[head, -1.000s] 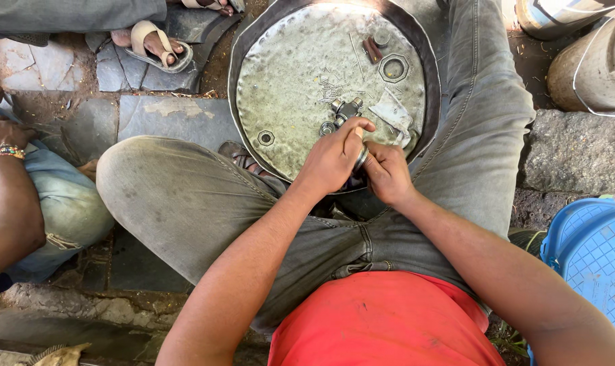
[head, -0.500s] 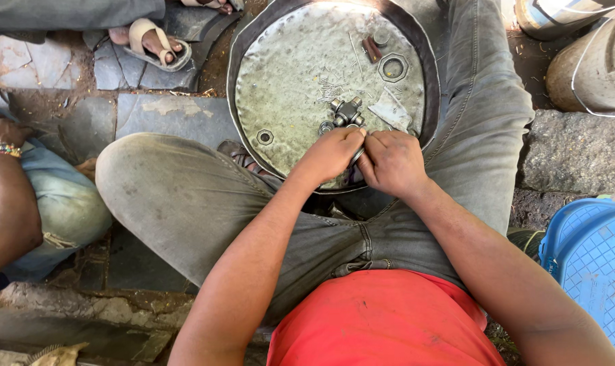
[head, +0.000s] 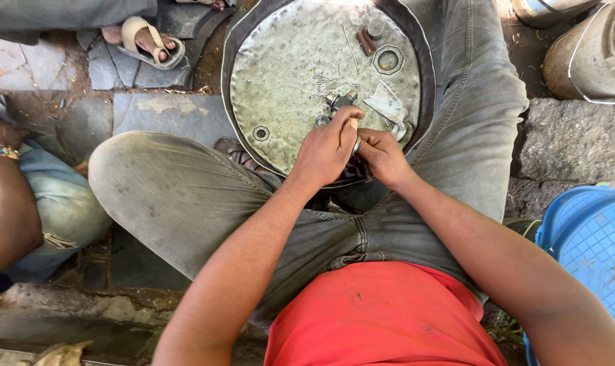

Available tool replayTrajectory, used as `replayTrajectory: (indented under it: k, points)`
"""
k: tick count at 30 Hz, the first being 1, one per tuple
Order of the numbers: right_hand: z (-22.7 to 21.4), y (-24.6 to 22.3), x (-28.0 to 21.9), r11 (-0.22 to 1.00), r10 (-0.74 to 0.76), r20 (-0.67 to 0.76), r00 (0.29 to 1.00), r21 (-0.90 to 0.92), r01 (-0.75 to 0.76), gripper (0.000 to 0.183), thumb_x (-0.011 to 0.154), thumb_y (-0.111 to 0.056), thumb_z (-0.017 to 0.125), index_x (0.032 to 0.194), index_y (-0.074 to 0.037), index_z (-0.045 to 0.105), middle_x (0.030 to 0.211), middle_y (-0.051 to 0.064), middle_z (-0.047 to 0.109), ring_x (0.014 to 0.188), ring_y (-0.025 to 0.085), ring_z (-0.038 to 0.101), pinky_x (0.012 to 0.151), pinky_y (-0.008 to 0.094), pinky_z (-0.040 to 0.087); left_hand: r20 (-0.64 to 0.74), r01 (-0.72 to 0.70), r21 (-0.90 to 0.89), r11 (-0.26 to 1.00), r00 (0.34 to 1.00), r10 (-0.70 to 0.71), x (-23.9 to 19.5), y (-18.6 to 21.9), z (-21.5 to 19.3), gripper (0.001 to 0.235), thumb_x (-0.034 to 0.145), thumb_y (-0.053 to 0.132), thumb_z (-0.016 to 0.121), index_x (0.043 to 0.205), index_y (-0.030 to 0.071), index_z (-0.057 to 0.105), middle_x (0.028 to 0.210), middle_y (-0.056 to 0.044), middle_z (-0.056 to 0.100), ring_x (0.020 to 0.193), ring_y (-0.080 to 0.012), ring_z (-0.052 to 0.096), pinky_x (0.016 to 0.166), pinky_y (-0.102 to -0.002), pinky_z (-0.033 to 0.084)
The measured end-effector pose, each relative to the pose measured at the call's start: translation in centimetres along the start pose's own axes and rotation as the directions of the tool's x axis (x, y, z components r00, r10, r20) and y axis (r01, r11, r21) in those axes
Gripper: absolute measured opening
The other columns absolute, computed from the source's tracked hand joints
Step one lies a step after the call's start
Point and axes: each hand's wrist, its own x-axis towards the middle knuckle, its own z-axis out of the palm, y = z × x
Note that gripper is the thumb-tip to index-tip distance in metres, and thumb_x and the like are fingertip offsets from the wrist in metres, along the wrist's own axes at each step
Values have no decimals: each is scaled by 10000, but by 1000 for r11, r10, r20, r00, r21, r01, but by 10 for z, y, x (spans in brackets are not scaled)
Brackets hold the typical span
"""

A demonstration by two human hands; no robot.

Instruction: The person sits on the ground and cleans a small cylindrical metal part using a cloth and a thin metal tool. They wipe the exterior and interior surfaces of the part, occasionally using the tool to scrape inside, while other metal parts rest on a large tray nearby.

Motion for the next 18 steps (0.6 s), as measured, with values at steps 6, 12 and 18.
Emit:
replayTrajectory:
  k: [6, 12, 18]
  points:
    - [-14, -27, -1, 486, -586, 120, 801, -739, 467, 194, 924, -212, 681, 904, -23, 640, 818, 133, 646, 739, 350, 643, 655, 449, 516, 265, 243, -288, 926, 950, -167, 22, -39, 13, 356, 1050, 330, 442, 1120, 58, 661, 984, -231, 671, 914, -410, 643, 741, -491, 534]
    - [-5, -42, -7, 424, -595, 135, 792, -785, 452, 228, 879, -209, 713, 839, -16, 598, 775, 145, 613, 728, 383, 641, 662, 488, 512, 258, 345, -62, 937, 912, -319, 20, -27, 8, 479, 1048, 396, 402, 1042, 9, 685, 1040, -268, 681, 1002, -464, 634, 843, -518, 509]
    - [-3, -27, -7, 583, -546, 56, 836, -692, 426, 182, 903, -173, 668, 878, -1, 612, 802, 163, 622, 724, 393, 625, 667, 482, 505, 93, 132, 85, 988, 986, -140, 9, -12, 6, 458, 1064, 378, 362, 1090, 44, 675, 1056, -250, 698, 1026, -463, 631, 869, -536, 493]
